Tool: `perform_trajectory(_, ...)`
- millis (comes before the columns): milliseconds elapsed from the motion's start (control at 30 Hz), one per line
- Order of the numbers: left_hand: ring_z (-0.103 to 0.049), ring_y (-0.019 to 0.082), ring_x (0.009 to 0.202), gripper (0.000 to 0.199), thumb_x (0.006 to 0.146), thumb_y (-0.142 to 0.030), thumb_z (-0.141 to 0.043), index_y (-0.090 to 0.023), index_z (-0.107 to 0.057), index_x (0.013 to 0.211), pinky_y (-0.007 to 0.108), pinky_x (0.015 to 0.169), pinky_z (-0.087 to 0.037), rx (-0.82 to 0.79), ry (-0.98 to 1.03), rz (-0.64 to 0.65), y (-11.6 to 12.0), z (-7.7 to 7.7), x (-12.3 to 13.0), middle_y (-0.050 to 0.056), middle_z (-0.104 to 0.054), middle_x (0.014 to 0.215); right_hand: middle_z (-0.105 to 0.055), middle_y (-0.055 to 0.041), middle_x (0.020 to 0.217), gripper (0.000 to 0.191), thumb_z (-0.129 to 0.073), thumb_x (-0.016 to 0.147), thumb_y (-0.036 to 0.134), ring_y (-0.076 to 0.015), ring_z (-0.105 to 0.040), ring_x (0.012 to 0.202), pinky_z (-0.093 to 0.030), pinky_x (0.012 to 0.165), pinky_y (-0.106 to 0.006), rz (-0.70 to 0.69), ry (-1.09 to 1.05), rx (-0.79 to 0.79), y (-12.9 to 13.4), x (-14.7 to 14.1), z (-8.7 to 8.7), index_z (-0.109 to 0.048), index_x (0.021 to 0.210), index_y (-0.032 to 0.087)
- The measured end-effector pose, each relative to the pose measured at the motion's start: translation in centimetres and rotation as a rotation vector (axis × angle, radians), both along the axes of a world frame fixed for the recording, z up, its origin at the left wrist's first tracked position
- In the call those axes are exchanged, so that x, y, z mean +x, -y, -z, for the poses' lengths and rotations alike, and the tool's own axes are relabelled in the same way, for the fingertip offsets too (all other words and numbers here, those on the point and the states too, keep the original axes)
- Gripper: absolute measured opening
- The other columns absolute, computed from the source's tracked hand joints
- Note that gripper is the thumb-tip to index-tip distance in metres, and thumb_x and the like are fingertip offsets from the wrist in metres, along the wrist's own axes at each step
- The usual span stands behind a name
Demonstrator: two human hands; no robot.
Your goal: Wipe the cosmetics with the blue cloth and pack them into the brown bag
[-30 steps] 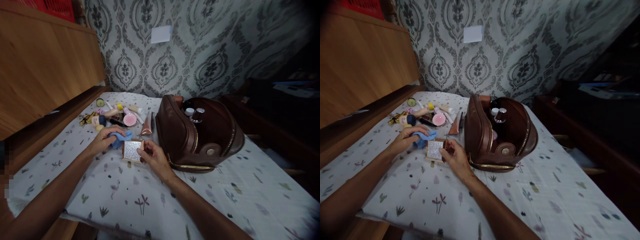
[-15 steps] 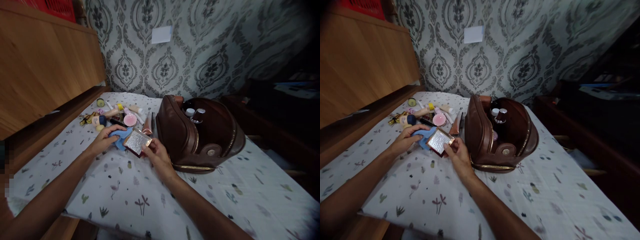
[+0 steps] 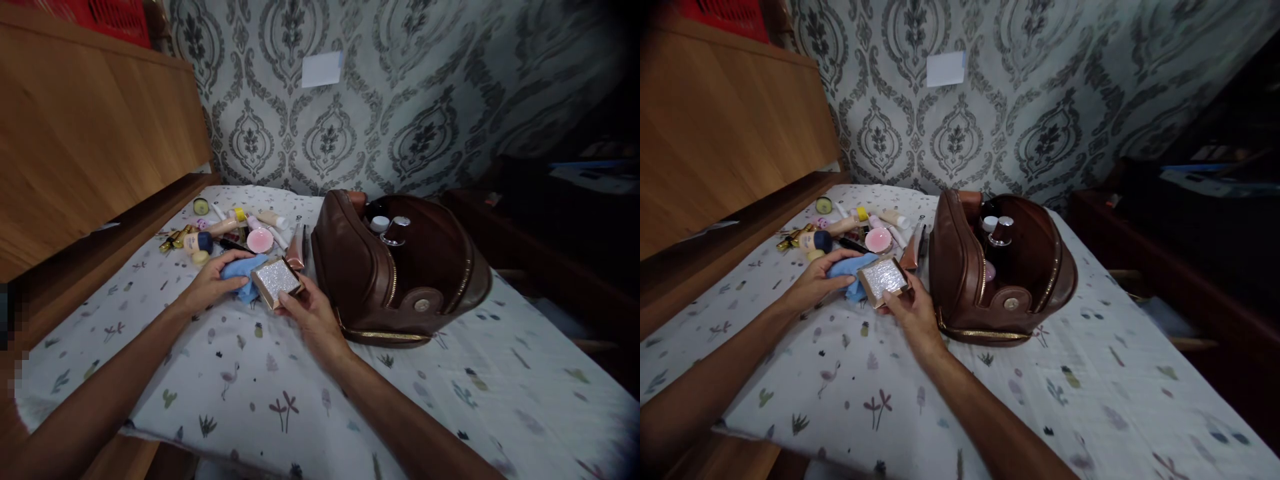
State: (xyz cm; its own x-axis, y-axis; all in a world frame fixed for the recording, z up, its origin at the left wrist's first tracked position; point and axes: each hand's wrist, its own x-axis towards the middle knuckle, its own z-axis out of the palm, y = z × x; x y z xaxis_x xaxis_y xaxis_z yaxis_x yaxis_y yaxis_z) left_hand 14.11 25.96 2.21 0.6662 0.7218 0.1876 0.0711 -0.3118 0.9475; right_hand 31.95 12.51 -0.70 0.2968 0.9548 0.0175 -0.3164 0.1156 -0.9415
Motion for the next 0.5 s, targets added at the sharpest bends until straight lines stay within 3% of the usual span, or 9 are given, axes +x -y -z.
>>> perform_trajectory(167, -0.064, 0.024, 0.103, 0.051, 0.073, -0.04, -0.079, -0.021, -0.066, 0.119, 0.028, 0.082, -0.053, -0.03, 0.028, -0.022, -0.2, 0.3, 0.1, 0.006, -0.068, 0.118, -0.069, -0.0085, 0.11, 0.058, -0.079, 0.067, 0.036, -0.0225, -0.066, 0.097, -0.054, 0.084, -0.036, 0.003, 0.356, -0.012, -0.1, 0.6, 0.3, -0.057, 0.117, 0.018)
perform_trajectory(267, -0.064, 0.022, 0.099, 0.049, 0.073, -0.04, -0.079, -0.021, -0.067, 0.116, 0.028, 0.081, -0.052, -0.031, 0.034, -0.043, -0.3, 0.4, 0.1, 0.005, -0.069, 0.114, -0.07, -0.0068, 0.106, 0.075, -0.079, 0.068, 0.032, -0.0227, -0.067, 0.091, -0.054, 0.084, -0.038, -0.021, 0.562, -0.065, 0.2, 0.6, 0.1, -0.045, 0.135, 0.02)
perform_trajectory(367, -0.063, 0.02, 0.094, 0.044, 0.073, -0.039, -0.078, -0.021, -0.067, 0.112, 0.028, 0.08, -0.051, -0.018, 0.014, -0.042, -0.3, 0.5, 0.1, 0.004, -0.069, 0.109, -0.069, -0.0095, 0.112, 0.095, -0.079, 0.07, 0.027, -0.0285, -0.067, 0.102, -0.052, 0.091, -0.044, -0.007, 0.776, -0.107, 0.6, 0.4, -0.2, -0.028, 0.15, 0.022)
perform_trajectory(500, -0.061, 0.018, 0.091, 0.039, 0.074, -0.039, -0.075, -0.022, -0.065, 0.108, 0.028, 0.08, -0.049, 0.021, -0.032, -0.024, 0.1, 0.3, 0.3, 0.002, -0.066, 0.105, -0.063, -0.014, 0.123, 0.096, -0.079, 0.071, 0.026, -0.0354, -0.06, 0.117, -0.05, 0.097, -0.052, 0.029, 0.993, -0.092, 0.9, 0.2, -0.2, -0.027, 0.152, 0.023)
